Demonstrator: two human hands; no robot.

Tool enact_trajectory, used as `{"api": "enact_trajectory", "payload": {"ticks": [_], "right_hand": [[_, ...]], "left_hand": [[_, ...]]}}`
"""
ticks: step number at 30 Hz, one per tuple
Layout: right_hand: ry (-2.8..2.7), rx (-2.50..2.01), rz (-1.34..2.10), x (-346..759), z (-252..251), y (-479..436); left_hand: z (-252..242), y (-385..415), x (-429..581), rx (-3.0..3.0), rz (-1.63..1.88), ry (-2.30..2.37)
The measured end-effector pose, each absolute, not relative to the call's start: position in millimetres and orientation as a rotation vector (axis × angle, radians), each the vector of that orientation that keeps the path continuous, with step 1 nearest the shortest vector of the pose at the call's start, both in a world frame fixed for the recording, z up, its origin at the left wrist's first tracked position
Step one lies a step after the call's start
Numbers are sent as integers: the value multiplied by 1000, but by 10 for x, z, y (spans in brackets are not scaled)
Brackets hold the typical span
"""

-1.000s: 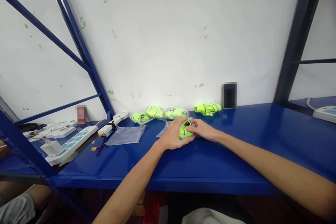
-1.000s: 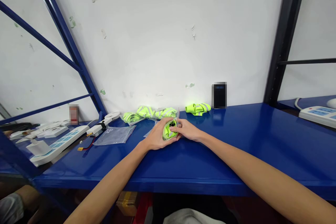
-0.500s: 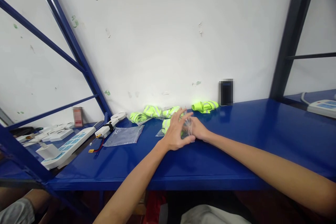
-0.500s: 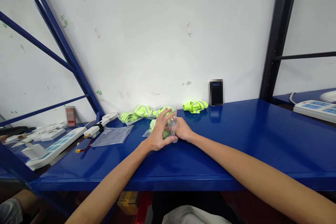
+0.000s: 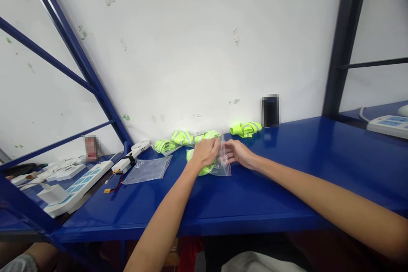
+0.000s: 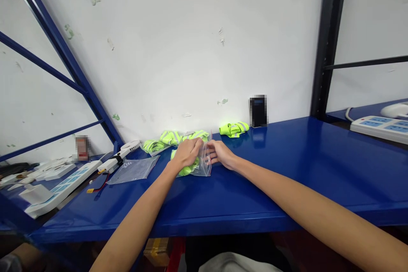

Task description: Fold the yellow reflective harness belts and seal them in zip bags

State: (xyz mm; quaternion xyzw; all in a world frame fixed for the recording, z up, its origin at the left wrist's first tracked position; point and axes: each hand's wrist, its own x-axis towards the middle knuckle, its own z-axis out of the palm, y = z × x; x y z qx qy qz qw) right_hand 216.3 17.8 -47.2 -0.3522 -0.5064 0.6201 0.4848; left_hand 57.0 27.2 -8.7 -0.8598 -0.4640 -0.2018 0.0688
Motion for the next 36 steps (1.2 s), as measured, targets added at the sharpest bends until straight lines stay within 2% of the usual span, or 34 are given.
{"api": "enact_trajectory", "payload": {"ticks": [6, 15, 23, 28, 33, 36], "right_hand": [[-1472, -967, 1252, 2206, -455, 162], [-1486, -997, 1259, 2130, -528, 140], [-1877, -929, 1154, 2145, -572, 155], [-1665, -990, 1252, 2144, -550, 127], [-1543, -902, 1301, 2114, -513, 88], [-1490, -937, 1310, 2096, -480, 72]], "left_hand": [[-175, 350, 635, -2317, -544, -1592], [-183, 305, 555, -2162, -499, -1766], [-130, 282, 369, -2201, -572, -1712], [-55, 366, 232, -2563, -672, -1369], [-56, 459, 196, -2708, -939, -1491], [-31, 455, 210, -2668, -976, -1589]]}}
